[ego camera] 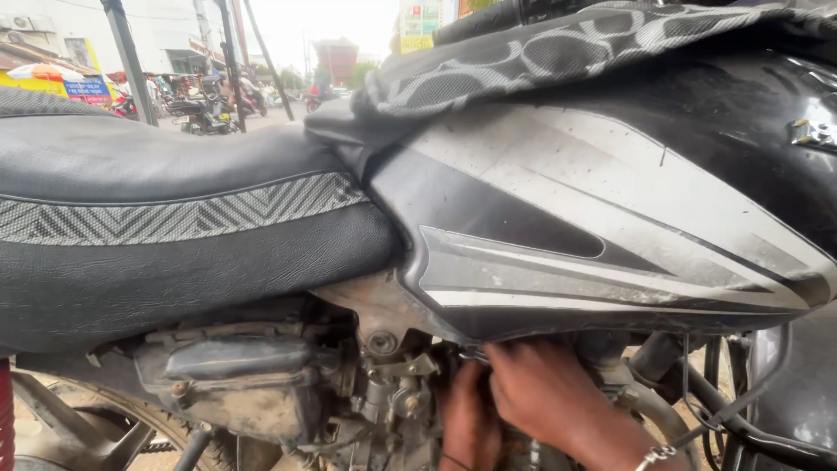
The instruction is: Loosen and adjust components near the motorcycle engine using a wrench and hands.
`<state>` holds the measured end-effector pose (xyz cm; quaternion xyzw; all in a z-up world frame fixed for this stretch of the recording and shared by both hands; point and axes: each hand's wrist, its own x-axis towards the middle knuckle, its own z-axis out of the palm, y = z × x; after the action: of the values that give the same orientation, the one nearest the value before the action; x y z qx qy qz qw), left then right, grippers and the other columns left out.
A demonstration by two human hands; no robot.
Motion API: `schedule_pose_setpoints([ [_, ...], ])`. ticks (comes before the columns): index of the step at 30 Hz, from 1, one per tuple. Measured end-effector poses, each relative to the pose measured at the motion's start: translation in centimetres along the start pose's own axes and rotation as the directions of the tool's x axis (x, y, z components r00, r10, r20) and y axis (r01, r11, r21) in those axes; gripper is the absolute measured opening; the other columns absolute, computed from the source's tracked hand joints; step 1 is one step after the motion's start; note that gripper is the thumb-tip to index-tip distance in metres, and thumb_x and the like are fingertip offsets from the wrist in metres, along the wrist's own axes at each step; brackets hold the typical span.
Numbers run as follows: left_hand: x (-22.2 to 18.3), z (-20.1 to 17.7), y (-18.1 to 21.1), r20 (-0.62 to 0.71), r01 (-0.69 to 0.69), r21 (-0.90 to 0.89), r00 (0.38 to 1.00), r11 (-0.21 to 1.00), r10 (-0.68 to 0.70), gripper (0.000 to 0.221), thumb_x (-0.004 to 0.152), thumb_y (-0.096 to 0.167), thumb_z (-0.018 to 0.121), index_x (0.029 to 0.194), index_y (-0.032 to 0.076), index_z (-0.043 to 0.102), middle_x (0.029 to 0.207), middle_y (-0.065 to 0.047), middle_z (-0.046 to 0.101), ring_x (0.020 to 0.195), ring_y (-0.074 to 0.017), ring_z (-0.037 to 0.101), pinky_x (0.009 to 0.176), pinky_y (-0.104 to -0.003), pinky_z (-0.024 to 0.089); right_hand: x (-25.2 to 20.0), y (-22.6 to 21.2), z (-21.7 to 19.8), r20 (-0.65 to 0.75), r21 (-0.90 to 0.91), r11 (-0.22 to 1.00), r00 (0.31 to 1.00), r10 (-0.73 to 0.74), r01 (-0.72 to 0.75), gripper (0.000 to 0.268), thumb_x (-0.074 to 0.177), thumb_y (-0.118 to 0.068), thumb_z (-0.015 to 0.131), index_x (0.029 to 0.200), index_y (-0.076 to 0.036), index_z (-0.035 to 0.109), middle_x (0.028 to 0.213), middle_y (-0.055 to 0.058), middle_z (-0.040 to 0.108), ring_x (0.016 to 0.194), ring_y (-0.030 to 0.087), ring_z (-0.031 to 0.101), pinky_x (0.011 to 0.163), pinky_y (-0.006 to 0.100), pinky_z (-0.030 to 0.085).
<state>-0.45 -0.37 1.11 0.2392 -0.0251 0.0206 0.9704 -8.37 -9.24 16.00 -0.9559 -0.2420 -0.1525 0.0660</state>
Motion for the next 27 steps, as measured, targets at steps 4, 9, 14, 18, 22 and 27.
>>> schedule_pose_setpoints([
  [4, 1.4, -2.4, -1.1, 0.042, 0.078, 0.022, 0.996, 0.997, -0.079, 0.037, 0.091, 0.024, 0.058, 0.119, 0.001, 0.067, 0.111, -0.010, 0.073, 0.106, -0.0236, 0.067, 0.092, -0.038, 0.053, -0.5, -2.9, -2.7, 0.329, -0.058, 0.982, 0.926, 0.187, -0.178, 0.044, 0.101, -0.017, 0.046, 0.143, -0.007, 0.046, 0.071, 0.016, 0.072, 0.059, 0.029, 0.072, 0.064, 0.040, 0.061],
  [9, 1.3, -2.0, -0.5, 0.070, 0.125, 0.079, 0.989, 0.989, -0.131, 0.039, 0.090, 0.023, 0.052, 0.118, 0.001, 0.069, 0.111, -0.012, 0.074, 0.106, -0.0248, 0.067, 0.092, -0.039, 0.054, -0.8, -1.0, 0.1, 0.095, -0.037, 0.999, 0.995, 0.027, -0.023, 0.037, 0.093, -0.015, 0.050, 0.127, -0.003, 0.057, 0.071, 0.016, 0.073, 0.056, 0.027, 0.073, 0.058, 0.038, 0.062],
  [14, -0.5, 0.3, -0.1, 0.106, 0.115, -0.024, 0.988, 0.993, -0.112, 0.040, 0.092, 0.025, 0.055, 0.118, -0.002, 0.067, 0.112, -0.014, 0.072, 0.107, -0.0260, 0.066, 0.094, -0.039, 0.052, -0.4, -0.7, -0.3, 0.041, 0.020, 0.995, 0.994, 0.100, -0.101, 0.035, 0.091, -0.016, 0.053, 0.123, -0.003, 0.058, 0.079, 0.020, 0.074, 0.072, 0.035, 0.075, 0.075, 0.048, 0.061],
  [18, -0.3, -0.2, -0.5, -0.018, 0.006, 0.020, 1.000, 1.000, -0.006, 0.040, 0.090, 0.024, 0.056, 0.119, 0.001, 0.069, 0.115, -0.011, 0.073, 0.110, -0.0234, 0.066, 0.097, -0.039, 0.050, -0.3, -0.7, -0.5, 0.063, -0.007, 0.999, 0.997, 0.046, -0.046, 0.036, 0.092, -0.018, 0.052, 0.124, -0.005, 0.061, 0.085, 0.021, 0.074, 0.079, 0.037, 0.074, 0.078, 0.051, 0.059],
  [22, 1.1, -2.5, -0.9, 0.029, 0.091, 0.016, 0.995, 0.996, -0.092, 0.041, 0.089, 0.027, 0.053, 0.115, -0.001, 0.067, 0.112, -0.015, 0.073, 0.109, -0.0260, 0.066, 0.095, -0.042, 0.050, -0.5, -0.9, -0.7, 0.104, -0.059, 0.998, 0.994, 0.013, -0.007, 0.040, 0.095, -0.018, 0.048, 0.131, -0.004, 0.058, 0.084, 0.022, 0.074, 0.073, 0.036, 0.075, 0.073, 0.050, 0.061],
  [27, 1.9, -4.0, -1.2, 0.085, 0.094, 0.062, 0.991, 0.994, -0.100, 0.037, 0.088, 0.023, 0.055, 0.112, -0.001, 0.069, 0.111, -0.013, 0.073, 0.109, -0.0264, 0.065, 0.096, -0.042, 0.049, -0.5, -1.7, -1.2, 0.151, -0.101, 0.995, 0.988, 0.044, -0.028, 0.039, 0.097, -0.018, 0.046, 0.132, -0.004, 0.057, 0.081, 0.022, 0.074, 0.070, 0.035, 0.075, 0.071, 0.047, 0.061],
])
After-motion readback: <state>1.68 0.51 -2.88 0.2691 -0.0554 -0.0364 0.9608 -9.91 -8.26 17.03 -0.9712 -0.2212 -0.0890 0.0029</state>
